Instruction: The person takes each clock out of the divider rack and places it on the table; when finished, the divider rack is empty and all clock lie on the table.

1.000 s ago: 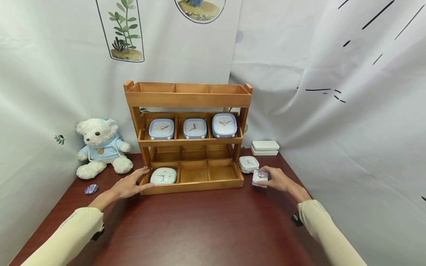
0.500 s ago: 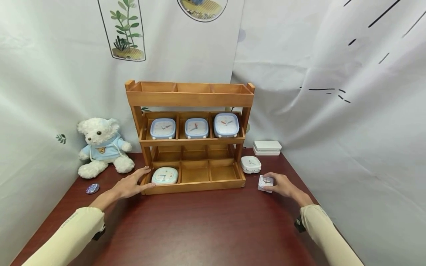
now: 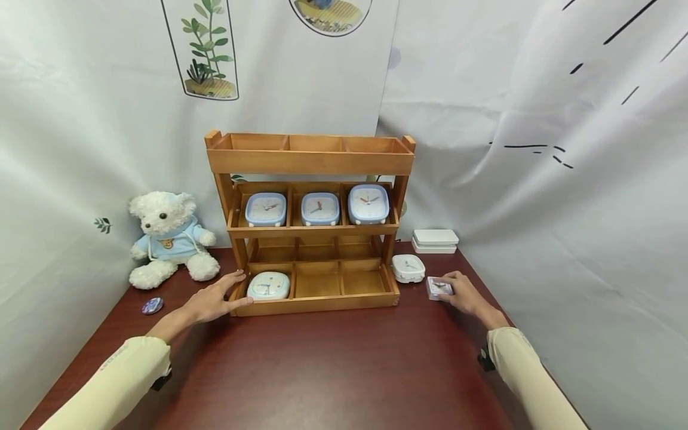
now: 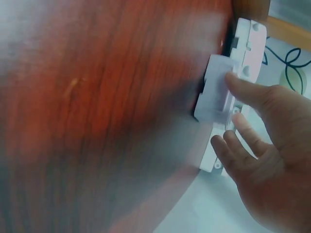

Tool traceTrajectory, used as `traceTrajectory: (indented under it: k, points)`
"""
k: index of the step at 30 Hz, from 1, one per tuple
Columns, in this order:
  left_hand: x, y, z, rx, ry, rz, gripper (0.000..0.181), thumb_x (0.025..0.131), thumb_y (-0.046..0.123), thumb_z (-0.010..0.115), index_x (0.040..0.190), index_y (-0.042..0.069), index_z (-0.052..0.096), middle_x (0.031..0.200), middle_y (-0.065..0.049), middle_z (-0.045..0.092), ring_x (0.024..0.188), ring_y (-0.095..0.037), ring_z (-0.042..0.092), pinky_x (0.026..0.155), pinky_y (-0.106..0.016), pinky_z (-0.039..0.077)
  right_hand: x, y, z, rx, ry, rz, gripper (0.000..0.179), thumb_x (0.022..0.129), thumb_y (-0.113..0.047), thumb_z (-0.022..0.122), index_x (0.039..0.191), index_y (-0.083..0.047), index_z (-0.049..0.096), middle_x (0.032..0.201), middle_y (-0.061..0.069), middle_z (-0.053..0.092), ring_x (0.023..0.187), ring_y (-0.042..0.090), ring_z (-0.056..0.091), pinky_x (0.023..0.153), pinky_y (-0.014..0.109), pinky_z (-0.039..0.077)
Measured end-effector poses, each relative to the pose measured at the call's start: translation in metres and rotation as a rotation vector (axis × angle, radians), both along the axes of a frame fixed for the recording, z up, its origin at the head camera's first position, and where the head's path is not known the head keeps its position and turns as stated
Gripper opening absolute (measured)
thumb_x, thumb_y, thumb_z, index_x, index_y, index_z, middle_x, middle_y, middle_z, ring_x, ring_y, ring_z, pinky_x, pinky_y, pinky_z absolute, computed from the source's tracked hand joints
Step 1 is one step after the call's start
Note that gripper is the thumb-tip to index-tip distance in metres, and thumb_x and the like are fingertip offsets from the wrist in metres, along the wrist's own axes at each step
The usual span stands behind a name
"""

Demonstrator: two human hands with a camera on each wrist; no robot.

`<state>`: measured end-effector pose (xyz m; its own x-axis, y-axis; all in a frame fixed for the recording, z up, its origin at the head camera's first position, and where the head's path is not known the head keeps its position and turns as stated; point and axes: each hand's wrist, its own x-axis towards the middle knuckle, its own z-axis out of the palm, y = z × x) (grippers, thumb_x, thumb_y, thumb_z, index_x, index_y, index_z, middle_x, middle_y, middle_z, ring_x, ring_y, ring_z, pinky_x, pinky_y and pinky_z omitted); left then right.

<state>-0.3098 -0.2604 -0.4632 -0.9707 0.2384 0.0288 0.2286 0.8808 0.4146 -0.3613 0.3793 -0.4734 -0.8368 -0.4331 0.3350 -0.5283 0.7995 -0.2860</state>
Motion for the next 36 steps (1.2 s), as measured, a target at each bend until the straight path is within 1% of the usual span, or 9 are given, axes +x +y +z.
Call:
traceTrajectory:
  k: [2, 7, 12, 16, 21, 25, 29, 32, 36]
  points:
    - [0.0, 0.0, 0.001, -0.002, -0.003, 0.0, 0.091, 0.096, 0.067, 0.061, 0.161, 0.007, 0.038, 0.167, -0.021, 0.028, 0.137, -0.054, 0.046, 0.098, -0.071, 0.043, -0.005, 0.001, 0.0, 0.005, 0.035, -0.008, 0.037, 0.087, -0.003, 0.082, 0.121, 0.007, 0.073, 0.116, 0.029, 0.063, 0.106, 0.046, 0.059, 0.087, 0.059, 0.047]
    - [0.001, 0.0, 0.003, -0.005, -0.008, 0.003, 0.094, 0.095, 0.07, 0.06, 0.161, 0.007, 0.038, 0.167, -0.02, 0.029, 0.136, -0.055, 0.046, 0.098, -0.071, 0.043, -0.018, 0.001, -0.002, -0.038, 0.061, -0.049, 0.033, 0.084, 0.003, 0.081, 0.115, 0.009, 0.072, 0.118, 0.033, 0.066, 0.111, 0.051, 0.063, 0.091, 0.063, 0.048]
    - [0.0, 0.0, 0.003, -0.004, -0.005, 0.008, 0.094, 0.094, 0.071, 0.06, 0.161, 0.008, 0.038, 0.168, -0.02, 0.029, 0.137, -0.055, 0.046, 0.098, -0.072, 0.042, -0.032, -0.003, -0.002, -0.064, 0.04, -0.095, 0.033, 0.085, 0.004, 0.079, 0.116, 0.011, 0.071, 0.122, 0.033, 0.066, 0.116, 0.051, 0.062, 0.095, 0.063, 0.047]
    - [-0.002, 0.0, 0.001, 0.0, -0.005, 0.009, 0.093, 0.095, 0.07, 0.06, 0.161, 0.009, 0.038, 0.168, -0.019, 0.028, 0.138, -0.054, 0.045, 0.098, -0.073, 0.042, -0.041, -0.004, -0.003, -0.073, 0.042, -0.1, 0.033, 0.085, 0.004, 0.077, 0.117, 0.012, 0.071, 0.123, 0.034, 0.066, 0.116, 0.053, 0.061, 0.095, 0.064, 0.047]
    - [-0.002, 0.0, 0.0, 0.002, -0.009, 0.013, 0.091, 0.095, 0.069, 0.06, 0.161, 0.01, 0.038, 0.168, -0.018, 0.028, 0.139, -0.055, 0.043, 0.099, -0.074, 0.041, -0.047, -0.006, -0.005, -0.07, 0.02, -0.106, 0.034, 0.085, 0.004, 0.076, 0.117, 0.012, 0.07, 0.124, 0.035, 0.065, 0.115, 0.053, 0.061, 0.094, 0.064, 0.047]
    - [0.0, 0.001, 0.0, 0.005, -0.01, 0.01, 0.092, 0.095, 0.069, 0.06, 0.161, 0.01, 0.038, 0.168, -0.018, 0.029, 0.14, -0.054, 0.043, 0.098, -0.074, 0.041, -0.044, -0.01, 0.0, -0.071, 0.017, -0.119, 0.035, 0.085, 0.005, 0.076, 0.119, 0.012, 0.069, 0.124, 0.035, 0.064, 0.113, 0.051, 0.062, 0.093, 0.062, 0.048]
    - [0.0, 0.0, 0.001, 0.005, -0.01, 0.012, 0.092, 0.095, 0.07, 0.06, 0.161, 0.009, 0.038, 0.168, -0.019, 0.029, 0.14, -0.055, 0.042, 0.098, -0.074, 0.04, -0.04, -0.02, 0.009, -0.084, 0.049, -0.101, 0.037, 0.086, 0.006, 0.076, 0.121, 0.012, 0.068, 0.124, 0.035, 0.065, 0.115, 0.051, 0.062, 0.095, 0.063, 0.048]
    - [0.0, -0.001, 0.001, 0.008, -0.004, 0.015, 0.092, 0.095, 0.068, 0.06, 0.161, 0.009, 0.038, 0.168, -0.019, 0.028, 0.14, -0.055, 0.042, 0.099, -0.074, 0.04, -0.036, -0.03, 0.018, -0.091, 0.058, -0.088, 0.038, 0.088, 0.003, 0.077, 0.124, 0.011, 0.067, 0.125, 0.034, 0.066, 0.117, 0.051, 0.061, 0.096, 0.064, 0.047]
    - [0.0, 0.0, 0.0, 0.011, -0.003, 0.009, 0.09, 0.096, 0.066, 0.061, 0.161, 0.008, 0.038, 0.168, -0.019, 0.028, 0.14, -0.055, 0.042, 0.099, -0.074, 0.039, -0.028, -0.043, 0.029, -0.104, 0.044, -0.085, 0.04, 0.09, -0.003, 0.078, 0.126, 0.011, 0.067, 0.124, 0.032, 0.067, 0.112, 0.051, 0.064, 0.092, 0.064, 0.049]
